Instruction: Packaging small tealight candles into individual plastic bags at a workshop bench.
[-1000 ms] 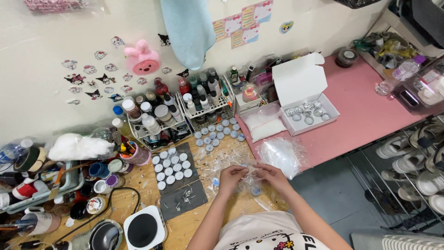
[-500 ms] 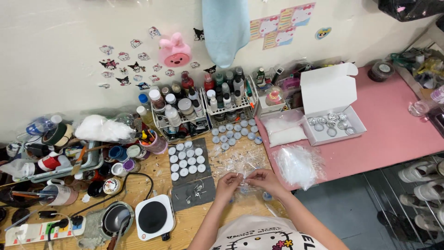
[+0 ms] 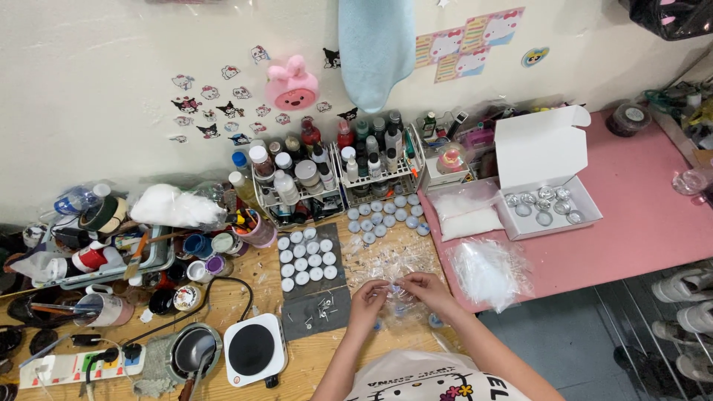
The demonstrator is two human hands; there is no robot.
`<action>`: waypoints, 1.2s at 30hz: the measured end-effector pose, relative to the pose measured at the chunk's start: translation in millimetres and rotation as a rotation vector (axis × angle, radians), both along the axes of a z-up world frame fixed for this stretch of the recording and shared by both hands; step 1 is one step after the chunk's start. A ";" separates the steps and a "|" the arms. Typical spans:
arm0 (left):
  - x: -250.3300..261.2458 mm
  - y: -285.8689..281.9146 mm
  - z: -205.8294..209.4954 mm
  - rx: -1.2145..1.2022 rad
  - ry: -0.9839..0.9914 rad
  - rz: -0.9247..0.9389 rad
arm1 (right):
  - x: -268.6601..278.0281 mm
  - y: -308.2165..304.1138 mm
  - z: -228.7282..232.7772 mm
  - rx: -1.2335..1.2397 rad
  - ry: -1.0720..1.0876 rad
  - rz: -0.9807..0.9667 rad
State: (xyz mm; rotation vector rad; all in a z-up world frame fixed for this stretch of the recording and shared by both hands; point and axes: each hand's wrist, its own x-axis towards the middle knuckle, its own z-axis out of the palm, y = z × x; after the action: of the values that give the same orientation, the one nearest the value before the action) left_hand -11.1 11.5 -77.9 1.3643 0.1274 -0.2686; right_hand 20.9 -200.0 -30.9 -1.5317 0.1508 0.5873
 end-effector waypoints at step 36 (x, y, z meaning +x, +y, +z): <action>9.6 -24.8 22.7 -0.173 -0.088 0.142 | -2.7 -16.3 1.5 0.177 -0.066 0.007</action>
State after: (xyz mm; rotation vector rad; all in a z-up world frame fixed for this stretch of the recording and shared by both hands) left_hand -1.5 -13.3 -55.2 1.1870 0.1244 -0.0974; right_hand 18.1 -216.3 -29.4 -1.3781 0.0418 0.5402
